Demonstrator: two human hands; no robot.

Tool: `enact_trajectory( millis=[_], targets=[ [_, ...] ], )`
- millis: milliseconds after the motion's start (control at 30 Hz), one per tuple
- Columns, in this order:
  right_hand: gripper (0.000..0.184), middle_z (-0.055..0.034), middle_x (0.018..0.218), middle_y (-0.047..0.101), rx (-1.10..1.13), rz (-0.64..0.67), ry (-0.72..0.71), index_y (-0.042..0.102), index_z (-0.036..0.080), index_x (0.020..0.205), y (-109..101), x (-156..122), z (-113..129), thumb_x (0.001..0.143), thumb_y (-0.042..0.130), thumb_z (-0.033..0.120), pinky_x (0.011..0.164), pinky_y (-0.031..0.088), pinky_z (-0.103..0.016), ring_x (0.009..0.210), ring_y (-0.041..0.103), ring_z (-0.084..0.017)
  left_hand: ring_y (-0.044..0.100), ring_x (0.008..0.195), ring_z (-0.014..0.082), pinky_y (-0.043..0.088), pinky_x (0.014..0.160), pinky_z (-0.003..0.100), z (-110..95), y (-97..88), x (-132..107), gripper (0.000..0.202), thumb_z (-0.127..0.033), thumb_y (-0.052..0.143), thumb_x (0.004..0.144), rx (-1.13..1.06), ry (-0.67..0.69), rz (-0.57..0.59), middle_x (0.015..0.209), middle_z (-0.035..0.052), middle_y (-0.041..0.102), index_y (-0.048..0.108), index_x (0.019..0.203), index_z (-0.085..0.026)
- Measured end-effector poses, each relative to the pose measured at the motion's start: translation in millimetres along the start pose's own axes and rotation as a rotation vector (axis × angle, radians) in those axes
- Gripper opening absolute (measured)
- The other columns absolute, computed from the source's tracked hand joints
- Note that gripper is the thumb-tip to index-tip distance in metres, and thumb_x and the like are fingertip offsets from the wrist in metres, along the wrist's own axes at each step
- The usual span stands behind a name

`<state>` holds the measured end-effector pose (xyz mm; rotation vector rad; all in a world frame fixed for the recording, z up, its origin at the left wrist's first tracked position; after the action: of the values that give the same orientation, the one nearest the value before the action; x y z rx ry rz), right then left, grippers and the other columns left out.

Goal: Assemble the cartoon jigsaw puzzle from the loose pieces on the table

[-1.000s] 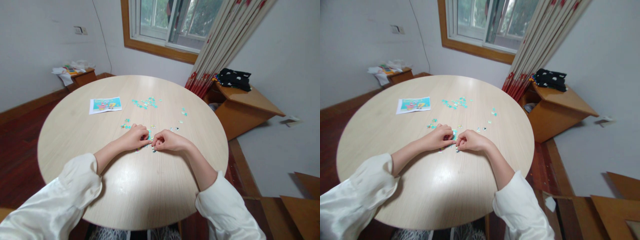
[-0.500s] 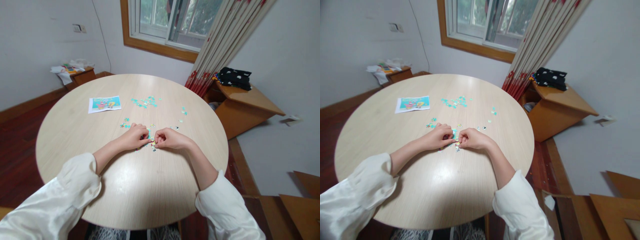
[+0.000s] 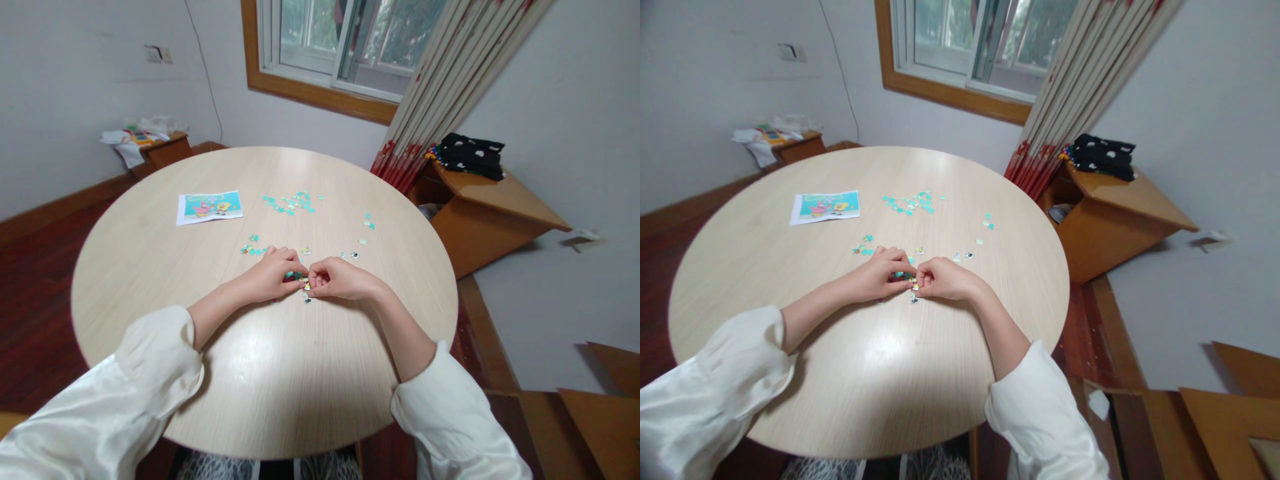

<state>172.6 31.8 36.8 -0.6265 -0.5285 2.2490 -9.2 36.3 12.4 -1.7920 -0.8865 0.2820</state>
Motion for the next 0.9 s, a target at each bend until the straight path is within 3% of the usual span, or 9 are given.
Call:
enact_trajectory(
  millis=[200,533,900],
  targets=[
    [0.021,0.005,0.057,0.047,0.03,-0.022,-0.032,0.051,0.017,0.063,-1.5,0.7,-3.3,0.069,0.066,0.03,0.053,0.031,-0.023,0.054,0.041,-0.007,0.052,0.087,0.0205,0.029,0.077,0.034,0.5,0.5,-0.1,0.019,-0.034,0.057,0.087,0.007,-0.001,0.006,0.084,0.0043,0.058,0.069,0.093,-0.021],
    [0.023,0.0064,0.053,0.044,0.143,-0.302,-0.055,0.049,0.017,0.066,-9.7,3.4,-6.4,0.071,0.065,0.034,0.049,0.028,-0.023,0.049,0.039,-0.006,0.053,0.084,0.0195,0.029,0.076,0.034,-3.1,-3.1,-0.2,0.017,-0.032,0.057,0.086,-0.002,-0.004,-0.024,0.081,0.0033,0.057,0.068,0.085,-0.018],
    [0.016,0.0074,0.054,0.041,0.091,-0.284,-0.083,0.051,0.016,0.066,-9.2,6.8,-13.0,0.072,0.063,0.025,0.053,0.027,-0.023,0.051,0.035,-0.006,0.052,0.081,0.0179,0.027,0.076,0.033,-7.6,-5.9,-2.0,0.02,-0.033,0.057,0.086,-0.02,0.009,-0.031,0.077,0.0017,0.057,0.063,0.076,-0.017]
  ],
)
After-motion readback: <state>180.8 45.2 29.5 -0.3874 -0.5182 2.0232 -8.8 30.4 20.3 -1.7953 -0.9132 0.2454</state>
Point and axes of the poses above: each hand's wrist, its own x-axis towards the middle knuckle, its own y-axis out of the palm, z = x × y, the point moved 1 cm from there along x, towards the middle knuckle
